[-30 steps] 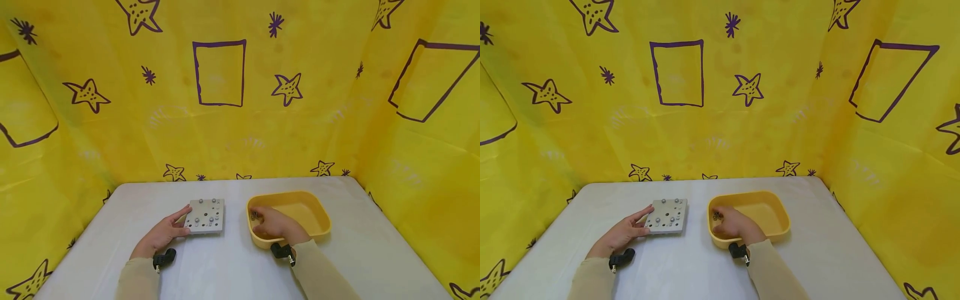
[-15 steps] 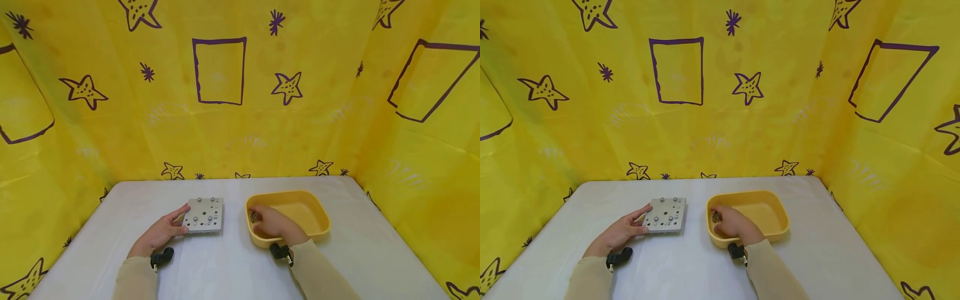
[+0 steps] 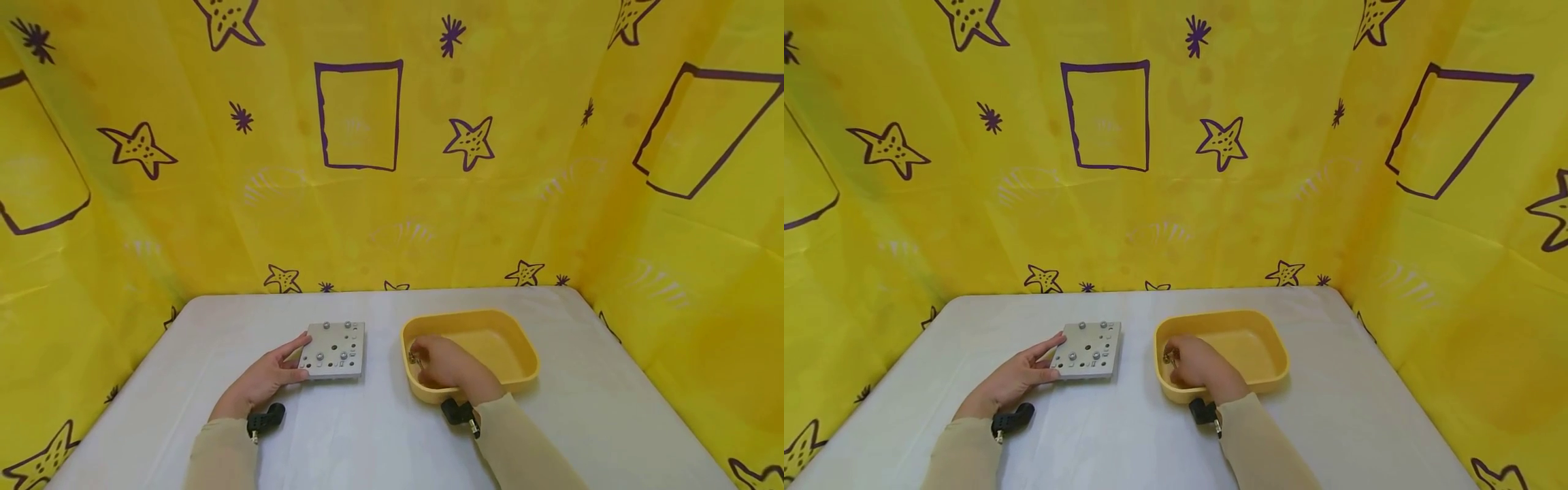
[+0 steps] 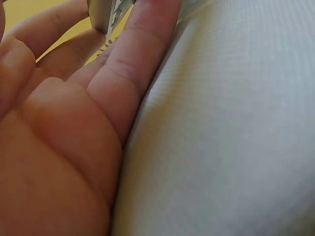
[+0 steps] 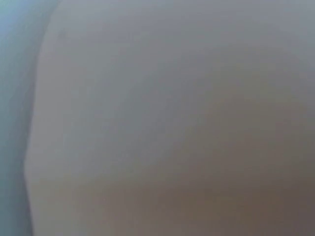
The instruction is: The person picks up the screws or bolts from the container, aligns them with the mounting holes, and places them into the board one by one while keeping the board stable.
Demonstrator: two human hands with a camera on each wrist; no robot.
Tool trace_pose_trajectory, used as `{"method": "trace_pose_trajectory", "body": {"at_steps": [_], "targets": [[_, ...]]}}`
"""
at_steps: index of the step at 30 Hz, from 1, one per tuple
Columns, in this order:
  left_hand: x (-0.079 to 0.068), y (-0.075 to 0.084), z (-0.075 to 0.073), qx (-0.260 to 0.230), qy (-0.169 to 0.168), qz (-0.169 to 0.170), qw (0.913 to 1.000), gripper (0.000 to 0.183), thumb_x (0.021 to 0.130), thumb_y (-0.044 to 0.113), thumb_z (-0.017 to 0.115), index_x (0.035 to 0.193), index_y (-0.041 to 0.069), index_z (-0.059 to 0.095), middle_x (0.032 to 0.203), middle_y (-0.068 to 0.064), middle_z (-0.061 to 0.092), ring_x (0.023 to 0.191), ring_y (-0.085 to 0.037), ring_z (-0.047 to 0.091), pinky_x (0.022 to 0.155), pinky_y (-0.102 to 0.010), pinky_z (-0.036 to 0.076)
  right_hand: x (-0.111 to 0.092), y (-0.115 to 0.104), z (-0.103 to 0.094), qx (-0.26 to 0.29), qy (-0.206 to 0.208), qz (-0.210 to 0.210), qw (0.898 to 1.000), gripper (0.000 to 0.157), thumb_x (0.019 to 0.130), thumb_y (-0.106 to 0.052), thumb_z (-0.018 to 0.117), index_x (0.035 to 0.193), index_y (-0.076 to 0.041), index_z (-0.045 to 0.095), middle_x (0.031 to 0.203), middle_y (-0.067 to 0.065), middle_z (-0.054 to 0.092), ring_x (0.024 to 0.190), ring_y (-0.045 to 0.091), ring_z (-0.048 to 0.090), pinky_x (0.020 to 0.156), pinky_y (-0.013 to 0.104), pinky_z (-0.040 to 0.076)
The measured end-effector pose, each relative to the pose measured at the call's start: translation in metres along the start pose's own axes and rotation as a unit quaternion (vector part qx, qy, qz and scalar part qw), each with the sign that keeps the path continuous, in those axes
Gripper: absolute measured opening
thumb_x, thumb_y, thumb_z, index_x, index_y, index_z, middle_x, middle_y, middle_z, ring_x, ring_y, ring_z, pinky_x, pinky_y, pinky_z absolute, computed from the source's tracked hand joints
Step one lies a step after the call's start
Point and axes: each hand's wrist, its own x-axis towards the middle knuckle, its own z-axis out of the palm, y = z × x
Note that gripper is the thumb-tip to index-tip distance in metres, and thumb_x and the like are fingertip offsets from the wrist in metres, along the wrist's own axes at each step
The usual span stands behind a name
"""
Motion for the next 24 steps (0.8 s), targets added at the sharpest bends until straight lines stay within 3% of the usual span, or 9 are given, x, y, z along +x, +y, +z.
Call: {"method": "trace_pose_trajectory", "body": {"at_steps": [3, 9, 16, 24], "targets": [[-0.0004, -0.0006, 0.0008, -0.002, -0.002, 0.001, 1.0, 0.086, 0.08, 0.027, 0.084, 0.154, 0.022, 0.042, 0.163, 0.004, 0.02, 0.135, -0.03, 0.045, 0.114, -0.052, 0.022, -0.0012, 0.0018, 0.0018, -0.011, -0.001, -0.027, 1.0, 0.033, 0.075, 0.0, 0.073, 0.104, -0.012, 0.067, 0.098, -0.003, 0.064, 0.088, 0.015, 0.055, 0.087, 0.036, 0.048], [0.0003, -0.0007, 0.0009, -0.017, -0.005, -0.002, 0.9998, 0.084, 0.081, 0.025, 0.084, 0.154, 0.022, 0.041, 0.164, 0.005, 0.019, 0.136, -0.029, 0.044, 0.112, -0.049, 0.028, -0.0003, 0.0038, 0.0021, -0.021, -0.013, -0.041, 0.999, 0.026, 0.077, 0.004, 0.067, 0.094, -0.015, 0.071, 0.095, -0.006, 0.063, 0.085, 0.013, 0.055, 0.082, 0.031, 0.048], [0.0014, -0.0003, 0.0016, -0.032, -0.002, -0.019, 0.9993, 0.085, 0.08, 0.02, 0.084, 0.154, 0.025, 0.042, 0.164, 0.003, 0.019, 0.132, -0.029, 0.048, 0.108, -0.043, 0.037, -0.0003, 0.0, -0.0003, -0.018, -0.014, 0.001, 1.0, 0.022, 0.08, 0.001, 0.068, 0.093, -0.016, 0.073, 0.091, -0.009, 0.064, 0.081, 0.012, 0.055, 0.078, 0.03, 0.048], [0.0011, -0.0014, 0.0013, -0.021, 0.0, -0.014, 0.9997, 0.085, 0.08, 0.024, 0.084, 0.153, 0.024, 0.042, 0.164, 0.003, 0.019, 0.136, -0.03, 0.044, 0.112, -0.051, 0.028, -0.0055, -0.0058, -0.0072, -0.036, 0.024, 0.03, 0.999, 0.004, 0.083, -0.011, 0.074, 0.085, -0.014, 0.071, 0.077, -0.007, 0.061, 0.072, 0.015, 0.054, 0.071, 0.033, 0.048]]}}
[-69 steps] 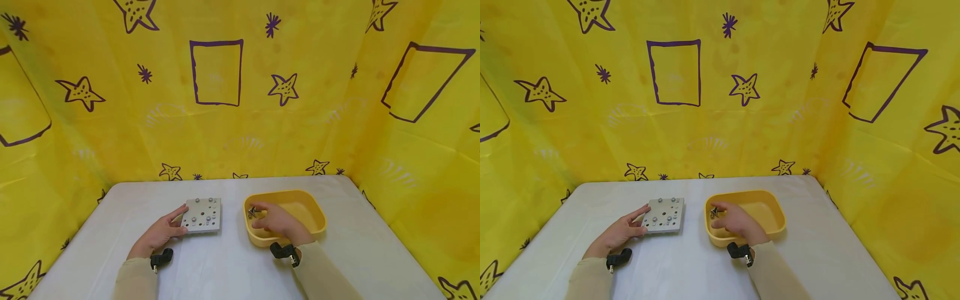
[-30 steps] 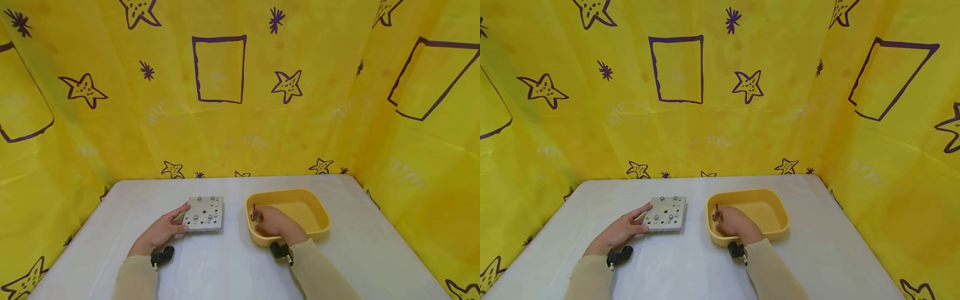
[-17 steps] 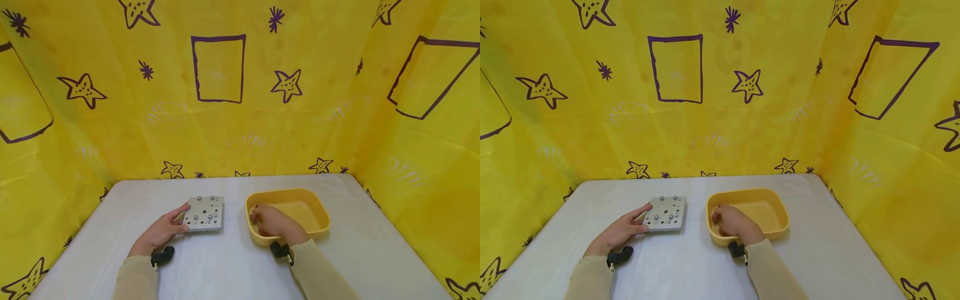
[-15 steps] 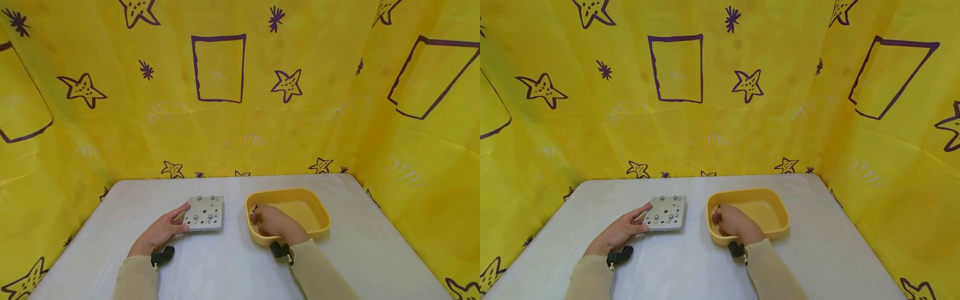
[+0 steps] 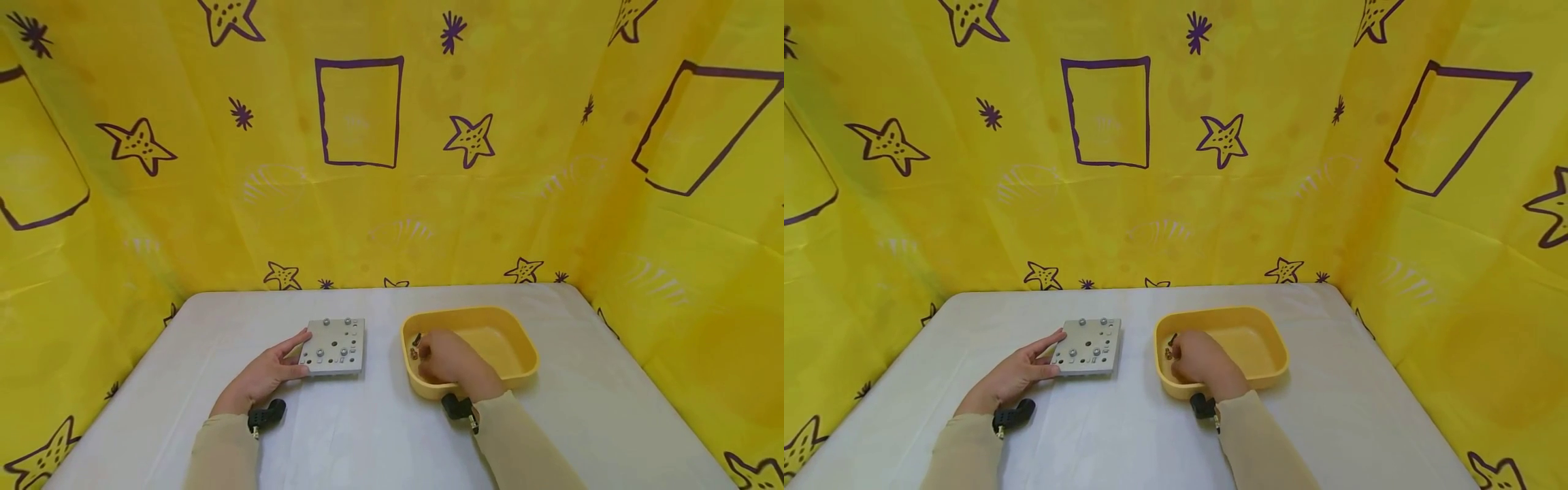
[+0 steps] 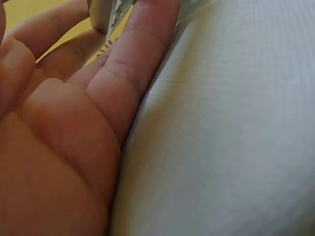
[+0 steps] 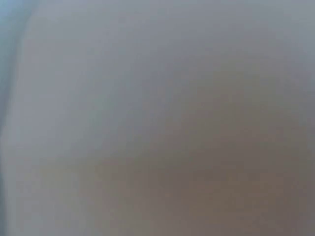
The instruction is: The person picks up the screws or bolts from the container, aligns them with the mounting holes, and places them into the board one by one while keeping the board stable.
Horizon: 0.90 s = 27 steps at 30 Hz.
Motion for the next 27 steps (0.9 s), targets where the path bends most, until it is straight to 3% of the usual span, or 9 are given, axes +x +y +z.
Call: {"method": "trace_pose_trajectory", "body": {"at_steps": [4, 6, 8, 12, 16, 20, 24, 27], "targets": [[0.001, -0.001, 0.001, -0.012, 0.0, -0.005, 0.9999, 0.085, 0.08, 0.022, 0.084, 0.154, 0.024, 0.042, 0.164, 0.0, 0.019, 0.134, -0.031, 0.046, 0.111, -0.049, 0.031, -0.003, -0.002, -0.015, 0.039, 0.041, 0.049, 0.997, 0.01, 0.085, -0.016, 0.074, 0.093, -0.012, 0.069, 0.085, -0.003, 0.062, 0.076, 0.018, 0.055, 0.073, 0.036, 0.048], [0.0, -0.001, 0.001, -0.012, 0.001, -0.005, 0.9999, 0.085, 0.08, 0.022, 0.084, 0.153, 0.024, 0.042, 0.164, 0.0, 0.019, 0.134, -0.031, 0.047, 0.111, -0.049, 0.031, -0.003, -0.003, -0.024, 0.102, 0.065, 0.084, 0.989, 0.021, 0.086, -0.015, 0.074, 0.105, -0.009, 0.069, 0.093, 0.001, 0.062, 0.081, 0.02, 0.056, 0.075, 0.037, 0.05], [-0.001, 0.0, 0.001, -0.008, 0.004, -0.005, 0.9999, 0.086, 0.079, 0.022, 0.084, 0.154, 0.025, 0.042, 0.162, -0.004, 0.027, 0.132, -0.031, 0.049, 0.112, -0.051, 0.029, -0.002, -0.003, -0.033, 0.18, 0.091, 0.114, 0.973, 0.032, 0.086, -0.013, 0.073, 0.116, -0.006, 0.068, 0.101, 0.005, 0.062, 0.086, 0.023, 0.058, 0.079, 0.039, 0.051], [-0.001, 0.001, 0.0, -0.005, 0.009, -0.003, 0.9999, 0.089, 0.08, 0.023, 0.084, 0.156, 0.025, 0.037, 0.15, -0.014, 0.045, 0.128, -0.031, 0.053, 0.113, -0.057, 0.02, 0.0, -0.006, -0.049, 0.334, 0.117, 0.148, 0.923, 0.038, 0.088, -0.008, 0.068, 0.126, -0.004, 0.065, 0.118, 0.013, 0.062, 0.1, 0.028, 0.059, 0.091, 0.044, 0.049], [-0.002, 0.002, 0.0, -0.005, 0.009, -0.001, 1.0, 0.091, 0.081, 0.021, 0.084, 0.157, 0.024, 0.034, 0.143, -0.018, 0.052, 0.124, -0.032, 0.056, 0.113, -0.06, 0.019, 0.008, -0.013, -0.056, 0.425, 0.116, 0.144, 0.886, 0.036, 0.09, -0.004, 0.069, 0.126, -0.002, 0.064, 0.126, 0.018, 0.059, 0.108, 0.03, 0.059, 0.099, 0.045, 0.046], [-0.003, 0.003, 0.001, 0.001, 0.014, -0.006, 0.9999, 0.093, 0.078, 0.022, 0.086, 0.156, 0.025, 0.036, 0.143, -0.018, 0.052, 0.123, -0.031, 0.057, 0.112, -0.062, 0.019, 0.027, -0.027, -0.056, 0.489, 0.114, 0.136, 0.854, 0.036, 0.088, 0.002, 0.072, 0.123, 0.0, 0.062, 0.117, 0.019, 0.057, 0.102, 0.03, 0.065, 0.092, 0.04, 0.052], [-0.003, 0.002, 0.001, -0.003, 0.015, -0.011, 0.9998, 0.092, 0.077, 0.021, 0.086, 0.155, 0.026, 0.038, 0.142, -0.017, 0.053, 0.12, -0.029, 0.059, 0.111, -0.06, 0.024, 0.047, -0.044, -0.047, 0.529, 0.106, 0.128, 0.832, 0.031, 0.088, 0.006, 0.07, 0.119, 0.003, 0.063, 0.111, 0.021, 0.06, 0.096, 0.032, 0.068, 0.083, 0.036, 0.056], [-0.003, 0.002, 0.002, -0.014, 0.012, -0.012, 0.9998, 0.092, 0.078, 0.019, 0.086, 0.155, 0.026, 0.037, 0.142, -0.017, 0.053, 0.119, -0.028, 0.059, 0.11, -0.058, 0.027, 0.062, -0.057, -0.034, 0.542, 0.101, 0.131, 0.824, 0.028, 0.089, 0.006, 0.07, 0.117, 0.003, 0.064, 0.108, 0.022, 0.064, 0.099, 0.037, 0.068, 0.079, 0.034, 0.057]]}}
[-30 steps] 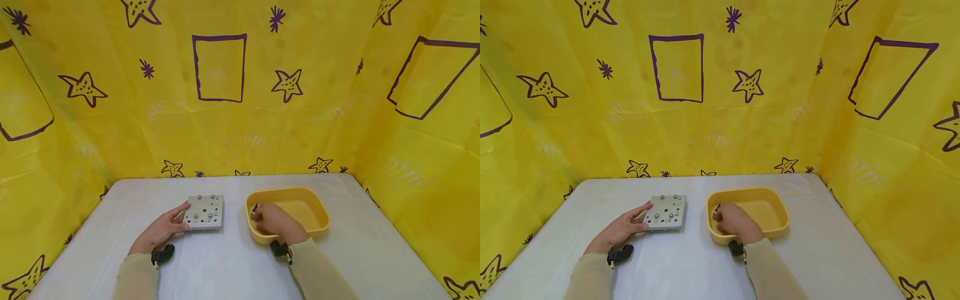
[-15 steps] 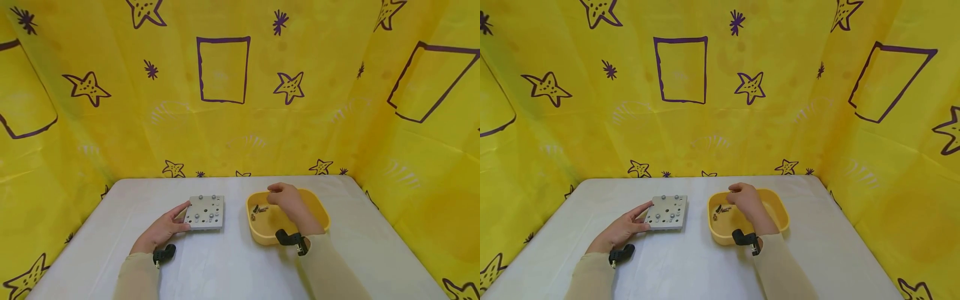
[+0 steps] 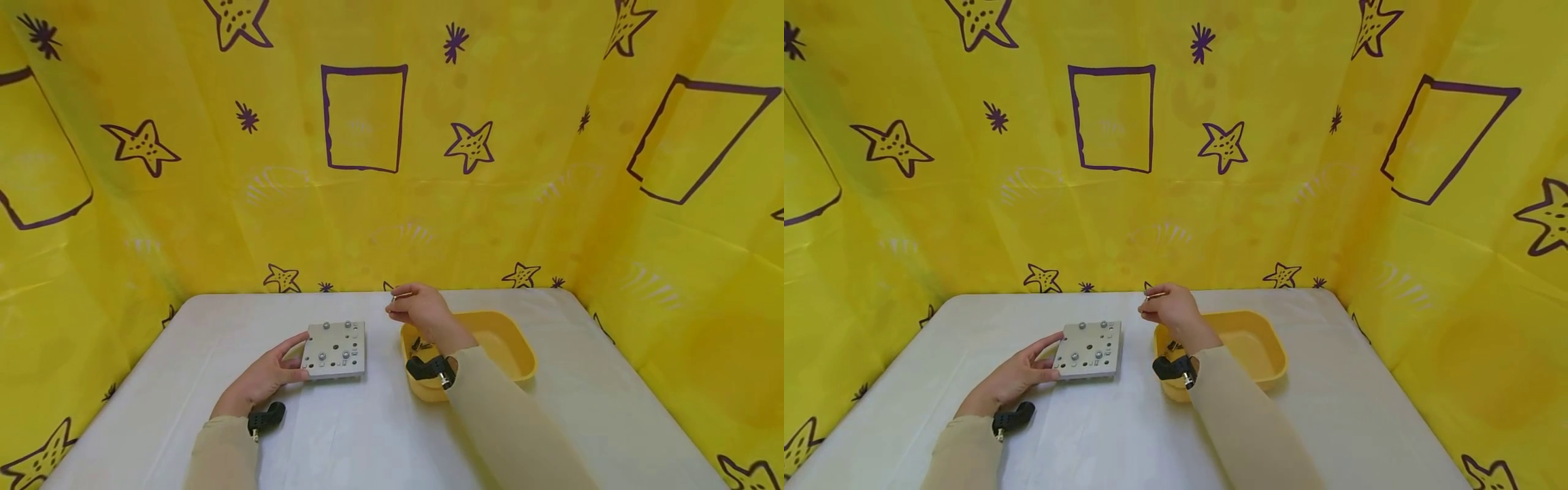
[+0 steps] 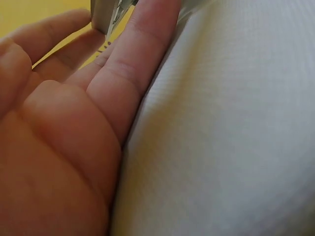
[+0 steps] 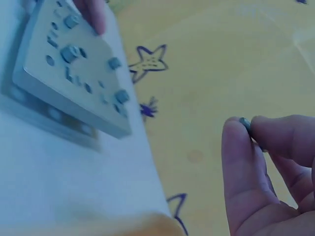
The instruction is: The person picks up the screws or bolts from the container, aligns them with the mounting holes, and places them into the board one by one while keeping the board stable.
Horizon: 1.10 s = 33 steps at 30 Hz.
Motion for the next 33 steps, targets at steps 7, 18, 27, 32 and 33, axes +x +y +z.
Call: {"method": "trace_pose_trajectory", "body": {"at_steps": [7, 18, 27, 32, 33], "targets": [[-0.001, -0.002, 0.0, -0.023, 0.002, 0.001, 0.9997, 0.094, 0.078, 0.016, 0.086, 0.156, 0.025, 0.035, 0.146, -0.018, 0.048, 0.123, -0.031, 0.057, 0.112, -0.058, 0.024, 0.02, 0.022, 0.046, -0.014, 0.02, 0.005, 1.0, 0.022, 0.087, 0.007, 0.07, 0.108, 0.003, 0.066, 0.093, 0.019, 0.068, 0.085, 0.032, 0.071, 0.072, 0.032, 0.058], [0.001, -0.006, 0.0, -0.031, 0.0, 0.005, 0.9995, 0.095, 0.076, 0.015, 0.087, 0.156, 0.025, 0.037, 0.144, -0.015, 0.052, 0.12, -0.027, 0.06, 0.109, -0.052, 0.033, 0.027, 0.043, 0.073, -0.128, 0.059, -0.012, 0.99, 0.011, 0.086, 0.005, 0.069, 0.096, 0.001, 0.067, 0.084, 0.012, 0.066, 0.073, 0.024, 0.068, 0.068, 0.031, 0.057], [0.001, -0.004, 0.0, -0.028, -0.001, 0.002, 0.9996, 0.095, 0.075, 0.017, 0.087, 0.156, 0.025, 0.037, 0.145, -0.015, 0.051, 0.121, -0.028, 0.059, 0.111, -0.054, 0.028, 0.027, 0.048, 0.072, -0.174, 0.056, -0.015, 0.983, 0.019, 0.087, -0.002, 0.07, 0.106, 0.002, 0.069, 0.085, 0.007, 0.066, 0.075, 0.019, 0.063, 0.07, 0.028, 0.053], [0.0, -0.003, -0.001, -0.013, -0.005, 0.004, 0.9999, 0.094, 0.078, 0.019, 0.086, 0.157, 0.025, 0.035, 0.147, -0.017, 0.048, 0.124, -0.029, 0.057, 0.112, -0.057, 0.023, 0.026, 0.047, 0.075, -0.191, 0.055, -0.007, 0.98, 0.018, 0.088, -0.005, 0.071, 0.105, 0.0, 0.07, 0.085, 0.005, 0.066, 0.078, 0.02, 0.062, 0.07, 0.029, 0.052], [0.0, -0.003, -0.001, -0.011, -0.005, 0.006, 0.9999, 0.094, 0.078, 0.019, 0.086, 0.157, 0.025, 0.035, 0.147, -0.017, 0.048, 0.124, -0.029, 0.057, 0.112, -0.057, 0.023, 0.026, 0.047, 0.075, -0.193, 0.055, -0.006, 0.98, 0.017, 0.089, -0.005, 0.07, 0.105, -0.001, 0.07, 0.085, 0.005, 0.066, 0.078, 0.02, 0.061, 0.071, 0.029, 0.052]]}}
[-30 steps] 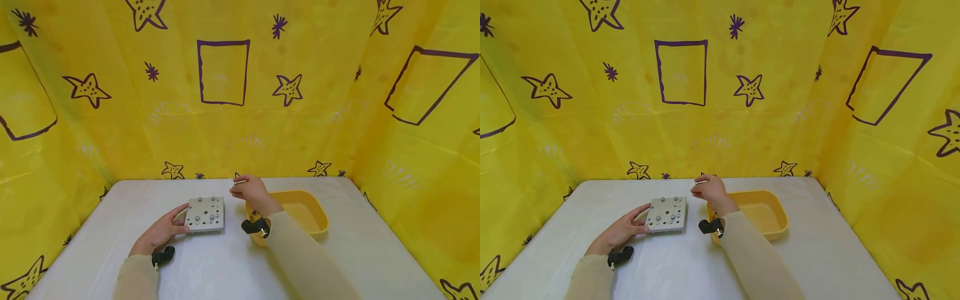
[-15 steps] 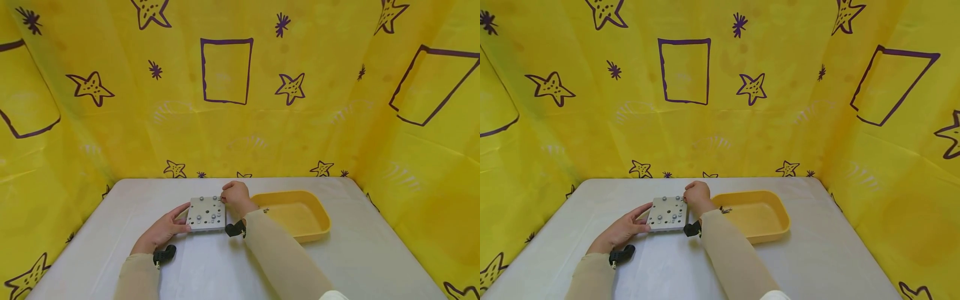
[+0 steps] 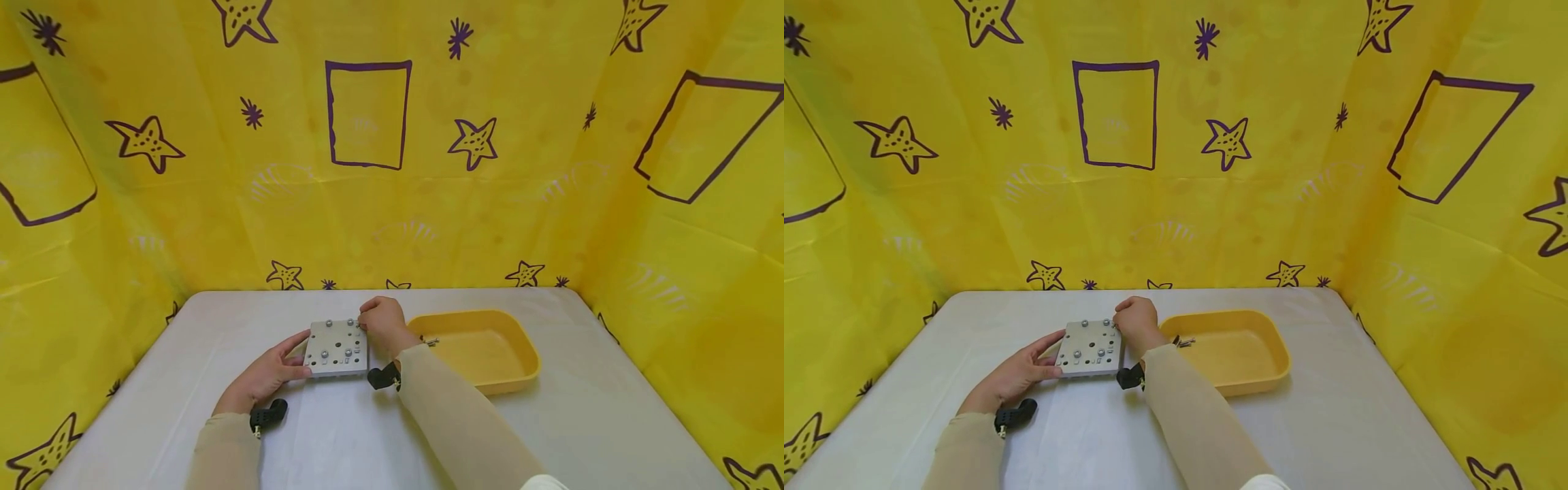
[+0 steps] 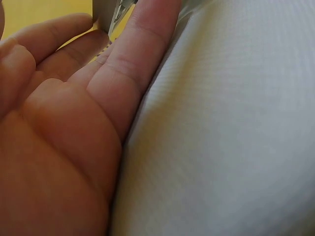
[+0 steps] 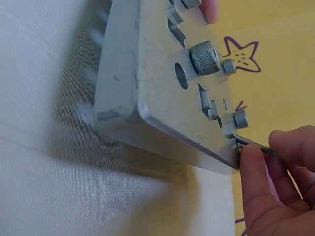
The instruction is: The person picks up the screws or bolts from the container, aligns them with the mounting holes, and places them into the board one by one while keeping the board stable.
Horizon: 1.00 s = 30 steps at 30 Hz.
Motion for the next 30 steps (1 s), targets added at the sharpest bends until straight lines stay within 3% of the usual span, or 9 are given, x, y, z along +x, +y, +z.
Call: {"method": "trace_pose_trajectory", "body": {"at_steps": [6, 10, 15, 19, 24, 26, 30], "targets": [[-0.002, 0.003, 0.0, -0.005, -0.008, 0.01, 0.9999, 0.093, 0.08, 0.016, 0.084, 0.158, 0.02, 0.032, 0.144, -0.021, 0.049, 0.121, -0.029, 0.059, 0.107, -0.051, 0.036, 0.0, -0.005, -0.003, -0.012, -0.017, 0.019, 1.0, 0.014, 0.093, -0.011, 0.07, 0.106, -0.006, 0.07, 0.091, 0.003, 0.065, 0.085, 0.022, 0.059, 0.076, 0.033, 0.051], [-0.002, 0.003, 0.0, -0.001, -0.009, 0.012, 0.9999, 0.094, 0.08, 0.017, 0.084, 0.158, 0.019, 0.032, 0.144, -0.022, 0.05, 0.12, -0.029, 0.059, 0.107, -0.05, 0.037, 0.003, -0.008, -0.005, -0.018, -0.016, 0.025, 0.999, 0.01, 0.093, -0.012, 0.07, 0.103, -0.01, 0.07, 0.091, 0.002, 0.065, 0.086, 0.023, 0.059, 0.077, 0.034, 0.051], [-0.002, 0.001, 0.001, -0.002, 0.003, -0.001, 1.0, 0.094, 0.078, 0.018, 0.086, 0.157, 0.022, 0.034, 0.143, -0.019, 0.052, 0.12, -0.028, 0.06, 0.111, -0.055, 0.029, 0.005, -0.014, -0.021, 0.063, -0.019, -0.006, 0.998, 0.014, 0.091, -0.008, 0.071, 0.104, -0.004, 0.07, 0.095, 0.008, 0.067, 0.087, 0.027, 0.066, 0.078, 0.033, 0.056], [-0.001, -0.001, 0.003, -0.002, 0.002, -0.003, 1.0, 0.095, 0.077, 0.02, 0.087, 0.157, 0.023, 0.035, 0.143, -0.018, 0.052, 0.121, -0.029, 0.059, 0.112, -0.056, 0.026, -0.006, -0.024, -0.058, 0.165, -0.059, -0.003, 0.985, 0.03, 0.094, -0.014, 0.069, 0.121, -0.002, 0.064, 0.117, 0.012, 0.064, 0.106, 0.033, 0.065, 0.086, 0.038, 0.055], [0.0, -0.003, 0.002, 0.019, 0.004, 0.001, 0.9998, 0.094, 0.077, 0.023, 0.087, 0.156, 0.025, 0.036, 0.147, -0.019, 0.047, 0.124, -0.03, 0.056, 0.111, -0.056, 0.027, -0.032, -0.028, -0.117, 0.256, -0.126, -0.015, 0.958, 0.048, 0.098, -0.019, 0.065, 0.143, -0.008, 0.051, 0.14, 0.014, 0.051, 0.123, 0.038, 0.055, 0.097, 0.046, 0.048], [0.0, -0.003, 0.001, 0.026, 0.002, 0.006, 0.9996, 0.093, 0.078, 0.024, 0.086, 0.156, 0.025, 0.036, 0.149, -0.019, 0.044, 0.126, -0.031, 0.054, 0.111, -0.056, 0.027, -0.044, -0.023, -0.139, 0.272, -0.148, -0.036, 0.95, 0.053, 0.099, -0.019, 0.062, 0.148, -0.01, 0.045, 0.145, 0.017, 0.046, 0.128, 0.041, 0.05, 0.1, 0.05, 0.045], [-0.001, -0.001, 0.0, 0.034, -0.003, 0.01, 0.9994, 0.093, 0.079, 0.026, 0.085, 0.157, 0.025, 0.033, 0.151, -0.02, 0.042, 0.129, -0.032, 0.052, 0.111, -0.057, 0.028, -0.064, -0.001, -0.168, 0.265, -0.175, -0.067, 0.946, 0.06, 0.099, -0.018, 0.061, 0.154, -0.013, 0.036, 0.152, 0.018, 0.037, 0.135, 0.045, 0.04, 0.102, 0.053, 0.042]]}}
